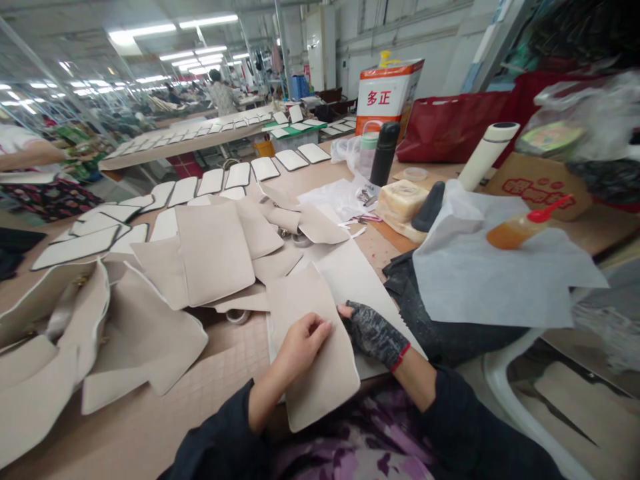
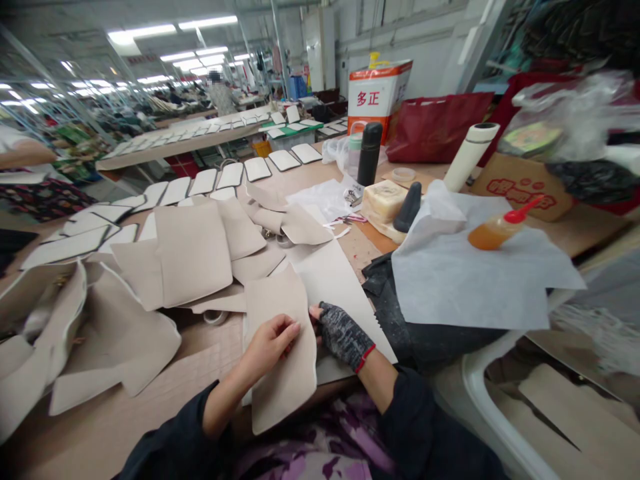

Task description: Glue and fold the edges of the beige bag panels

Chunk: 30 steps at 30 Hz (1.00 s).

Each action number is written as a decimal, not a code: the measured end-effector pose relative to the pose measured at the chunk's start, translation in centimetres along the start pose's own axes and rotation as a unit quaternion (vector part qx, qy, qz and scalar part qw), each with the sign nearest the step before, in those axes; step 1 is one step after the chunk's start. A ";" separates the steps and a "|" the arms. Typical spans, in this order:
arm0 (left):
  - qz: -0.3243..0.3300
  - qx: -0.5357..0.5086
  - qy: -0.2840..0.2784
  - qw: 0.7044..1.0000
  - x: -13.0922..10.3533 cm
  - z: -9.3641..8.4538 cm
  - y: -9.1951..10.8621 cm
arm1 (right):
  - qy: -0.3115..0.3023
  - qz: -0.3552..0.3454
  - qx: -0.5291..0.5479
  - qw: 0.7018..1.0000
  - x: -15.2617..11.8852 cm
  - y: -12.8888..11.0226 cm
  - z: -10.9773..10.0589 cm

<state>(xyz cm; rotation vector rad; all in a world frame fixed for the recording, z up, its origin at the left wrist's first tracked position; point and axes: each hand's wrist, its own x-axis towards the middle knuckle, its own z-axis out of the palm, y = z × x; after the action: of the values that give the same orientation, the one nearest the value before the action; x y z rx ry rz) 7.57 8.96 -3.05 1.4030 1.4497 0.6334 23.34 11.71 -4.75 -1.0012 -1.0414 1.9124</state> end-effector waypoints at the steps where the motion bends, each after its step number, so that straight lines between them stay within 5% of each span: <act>1: 0.005 0.001 0.000 1.000 0.0 0.1 0.0 | 0.001 0.002 0.008 1.000 0.0 0.1 0.0; 14: -0.071 -0.077 -0.012 0.994 -0.6 -0.1 1.7 | -0.087 0.024 0.040 0.995 -1.8 -0.7 2.5; 22: -0.080 -0.178 -0.051 0.979 -1.8 -0.8 2.2 | -0.017 0.019 0.058 0.998 -2.5 -0.1 3.3; 30: 0.001 -0.226 0.156 0.962 -3.2 -3.2 2.6 | 0.110 -0.006 0.003 0.994 -2.0 0.7 -1.3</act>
<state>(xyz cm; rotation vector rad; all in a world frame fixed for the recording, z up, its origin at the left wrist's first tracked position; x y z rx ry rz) 5.41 7.24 1.38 0.9748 1.4247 1.1481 25.14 10.11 -5.32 -1.1693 -0.9119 1.7485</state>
